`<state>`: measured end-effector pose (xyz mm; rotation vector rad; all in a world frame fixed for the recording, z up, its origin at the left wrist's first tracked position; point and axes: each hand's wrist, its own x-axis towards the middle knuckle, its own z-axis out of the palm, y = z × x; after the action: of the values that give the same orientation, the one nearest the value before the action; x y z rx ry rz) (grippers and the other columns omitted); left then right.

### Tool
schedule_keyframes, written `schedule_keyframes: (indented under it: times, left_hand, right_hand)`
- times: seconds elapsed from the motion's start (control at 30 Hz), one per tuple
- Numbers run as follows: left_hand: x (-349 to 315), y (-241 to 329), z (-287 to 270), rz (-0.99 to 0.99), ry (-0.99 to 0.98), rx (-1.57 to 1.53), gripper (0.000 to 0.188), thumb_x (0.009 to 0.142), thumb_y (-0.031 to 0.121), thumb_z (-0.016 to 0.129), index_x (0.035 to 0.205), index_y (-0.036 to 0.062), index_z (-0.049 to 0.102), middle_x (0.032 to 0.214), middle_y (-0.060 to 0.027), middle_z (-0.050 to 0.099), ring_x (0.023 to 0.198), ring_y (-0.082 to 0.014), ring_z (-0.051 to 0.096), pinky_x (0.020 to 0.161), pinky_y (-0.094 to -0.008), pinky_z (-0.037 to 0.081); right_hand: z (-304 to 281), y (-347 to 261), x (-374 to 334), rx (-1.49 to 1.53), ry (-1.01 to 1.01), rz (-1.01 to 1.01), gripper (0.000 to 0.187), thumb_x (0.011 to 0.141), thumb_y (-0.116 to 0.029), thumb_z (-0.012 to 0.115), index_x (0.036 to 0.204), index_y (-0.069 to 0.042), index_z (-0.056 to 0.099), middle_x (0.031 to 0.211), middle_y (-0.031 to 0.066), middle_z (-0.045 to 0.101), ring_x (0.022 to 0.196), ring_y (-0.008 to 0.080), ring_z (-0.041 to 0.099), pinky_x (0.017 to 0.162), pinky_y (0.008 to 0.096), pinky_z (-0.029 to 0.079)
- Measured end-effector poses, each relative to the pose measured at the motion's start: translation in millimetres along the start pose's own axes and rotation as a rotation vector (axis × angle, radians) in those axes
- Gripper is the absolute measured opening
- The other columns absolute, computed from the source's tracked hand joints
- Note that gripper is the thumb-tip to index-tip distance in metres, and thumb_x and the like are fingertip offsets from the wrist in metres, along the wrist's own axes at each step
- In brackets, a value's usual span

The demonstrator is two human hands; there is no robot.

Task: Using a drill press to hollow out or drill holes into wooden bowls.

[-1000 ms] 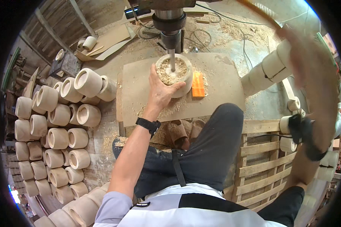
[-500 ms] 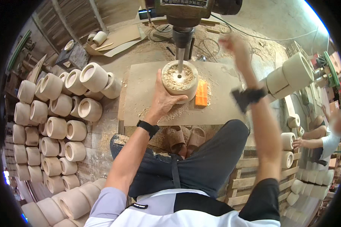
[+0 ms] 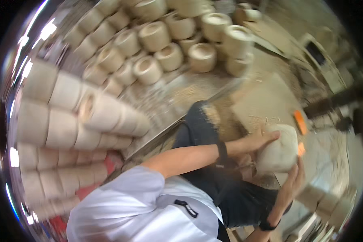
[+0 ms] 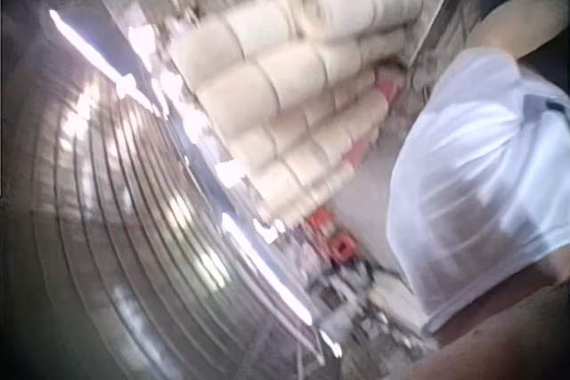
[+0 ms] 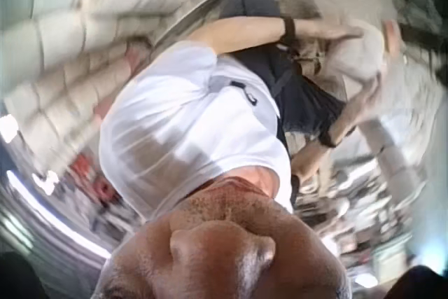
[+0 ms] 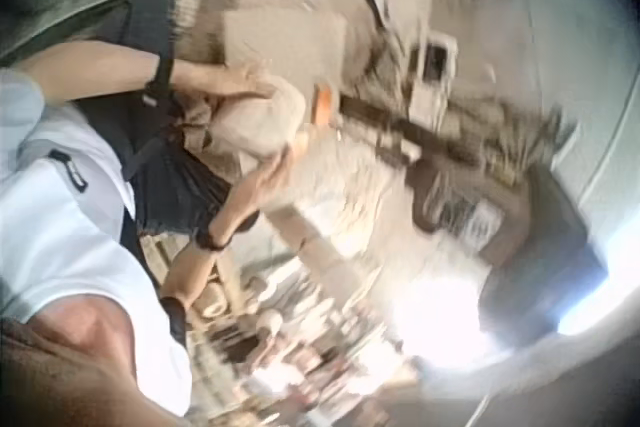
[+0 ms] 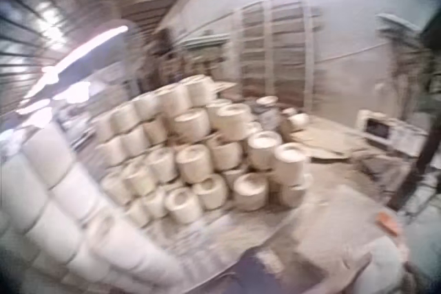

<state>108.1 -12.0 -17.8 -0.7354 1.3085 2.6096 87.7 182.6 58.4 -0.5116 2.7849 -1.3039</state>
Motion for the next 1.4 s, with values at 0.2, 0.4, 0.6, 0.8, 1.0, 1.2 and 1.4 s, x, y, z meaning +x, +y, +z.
schedule_keyframes:
  times: [0.2,0.4,0.6,0.8,1.0,1.2,1.4]
  left_hand:
    - [-88.0,-19.2,-43.7,-0.008,-0.186,-0.493,0.098,0.082,0.067,0.063,0.149,0.0122,0.019,0.15,-0.022,0.024,0.129,-0.0434,0.04,0.094,-0.0718,0.038]
    - [-174.0,71.5,-89.8,0.563,0.097,0.134,0.082,0.075,0.016,0.085,0.138,0.0082,0.033,0.127,-0.008,0.047,0.119,-0.0172,0.045,0.099,-0.0311,0.042]
    - [-300.9,101.9,-144.8,0.894,0.787,0.737,0.086,0.06,0.025,0.094,0.124,0.0106,0.039,0.12,-0.0096,0.052,0.108,-0.0202,0.057,0.085,-0.0326,0.053]
    - [-392.3,144.8,-157.8,0.899,1.413,0.861,0.07,0.072,0.011,0.086,0.125,0.0085,0.041,0.117,-0.0154,0.056,0.104,-0.0235,0.06,0.085,-0.0351,0.054]
    - [-419.0,154.9,-202.6,0.696,1.86,1.148,0.076,0.068,0.037,0.087,0.122,0.0003,0.047,0.118,-0.0216,0.057,0.108,-0.0306,0.058,0.091,-0.0389,0.047]
    - [-405.4,146.4,-213.5,0.613,1.948,1.173,0.08,0.067,0.043,0.086,0.122,-0.0007,0.049,0.12,-0.0247,0.055,0.114,-0.0364,0.054,0.097,-0.0418,0.043]
    - [-402.0,146.7,-209.5,0.57,2.003,1.233,0.079,0.068,0.046,0.084,0.121,-0.0009,0.049,0.12,-0.0252,0.054,0.113,-0.0382,0.053,0.097,-0.0437,0.042]
  right_hand:
    - [30.4,-62.8,-18.3,-0.096,-0.101,-0.326,0.043,0.102,-0.026,0.039,0.131,0.002,0.053,0.133,0.0172,0.048,0.125,0.0308,0.046,0.107,0.0405,0.033]
    - [71.8,-94.5,-20.9,0.302,-0.113,-0.516,0.047,0.098,-0.026,0.043,0.133,0.005,0.05,0.138,0.02,0.043,0.131,0.0327,0.041,0.11,0.0437,0.03]
    - [123.4,-142.4,-40.3,0.548,-0.618,-0.654,0.041,0.091,-0.004,0.054,0.132,0.002,0.05,0.135,0.0172,0.05,0.126,0.0285,0.048,0.107,0.0379,0.036]
    - [136.4,-84.0,-52.0,0.734,-0.737,-0.158,0.033,0.096,-0.004,0.051,0.127,0.002,0.054,0.12,0.0108,0.061,0.115,0.0196,0.056,0.101,0.0322,0.041]
    - [137.2,-51.6,-58.2,0.722,-0.752,0.039,0.029,0.099,-0.009,0.049,0.125,0.002,0.057,0.112,0.0085,0.063,0.108,0.0162,0.057,0.095,0.0301,0.044]
    - [131.7,-46.9,-59.1,0.688,-0.739,0.101,0.029,0.099,-0.011,0.049,0.123,0.003,0.058,0.109,0.0089,0.065,0.104,0.0152,0.059,0.092,0.0296,0.046]
    - [133.1,-46.9,-62.3,0.696,-0.764,0.096,0.028,0.1,-0.01,0.049,0.122,0.004,0.059,0.106,0.0092,0.066,0.098,0.0137,0.06,0.088,0.0278,0.047]
